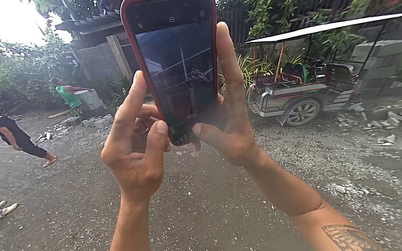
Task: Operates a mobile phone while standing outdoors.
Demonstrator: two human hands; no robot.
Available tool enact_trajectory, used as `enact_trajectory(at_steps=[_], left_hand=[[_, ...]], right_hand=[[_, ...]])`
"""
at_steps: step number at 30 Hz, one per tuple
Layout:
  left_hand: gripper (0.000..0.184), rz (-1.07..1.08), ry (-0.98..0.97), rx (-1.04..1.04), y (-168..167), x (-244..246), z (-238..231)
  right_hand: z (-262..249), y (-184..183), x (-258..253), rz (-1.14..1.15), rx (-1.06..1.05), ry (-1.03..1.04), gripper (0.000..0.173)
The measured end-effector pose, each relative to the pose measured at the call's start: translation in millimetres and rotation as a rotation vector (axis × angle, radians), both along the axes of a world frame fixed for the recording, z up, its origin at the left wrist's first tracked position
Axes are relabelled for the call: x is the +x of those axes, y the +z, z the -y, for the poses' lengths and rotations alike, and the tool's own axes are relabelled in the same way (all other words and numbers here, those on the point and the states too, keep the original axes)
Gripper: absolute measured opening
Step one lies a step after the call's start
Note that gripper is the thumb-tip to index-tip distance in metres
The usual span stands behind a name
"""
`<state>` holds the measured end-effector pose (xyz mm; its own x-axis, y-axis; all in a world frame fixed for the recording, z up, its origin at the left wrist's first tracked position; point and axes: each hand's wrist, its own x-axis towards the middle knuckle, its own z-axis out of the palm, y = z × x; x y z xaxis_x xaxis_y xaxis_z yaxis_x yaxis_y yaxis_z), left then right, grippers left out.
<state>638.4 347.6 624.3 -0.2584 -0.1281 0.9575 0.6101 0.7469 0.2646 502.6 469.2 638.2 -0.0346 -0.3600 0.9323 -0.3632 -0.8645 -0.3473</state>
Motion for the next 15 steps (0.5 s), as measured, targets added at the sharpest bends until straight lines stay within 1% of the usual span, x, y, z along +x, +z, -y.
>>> enact_trajectory(at_steps=[6, 10, 15], left_hand=[[0.058, -0.004, -0.004, 0.007, -1.2, -0.8, -2.2], [0.058, -0.011, -0.006, 0.008, -1.2, 0.4, -3.2], [0.058, -0.012, 0.007, 0.011, -1.7, 3.0, -4.4]], right_hand=[[-2.3, 0.8, -0.4, -0.013, -0.008, -0.017, 0.11], [-2.7, 0.7, 0.2, -0.002, -0.002, 0.007, 0.111], [-3.4, 0.6, 1.5, -0.017, -0.003, -0.026, 0.109]])
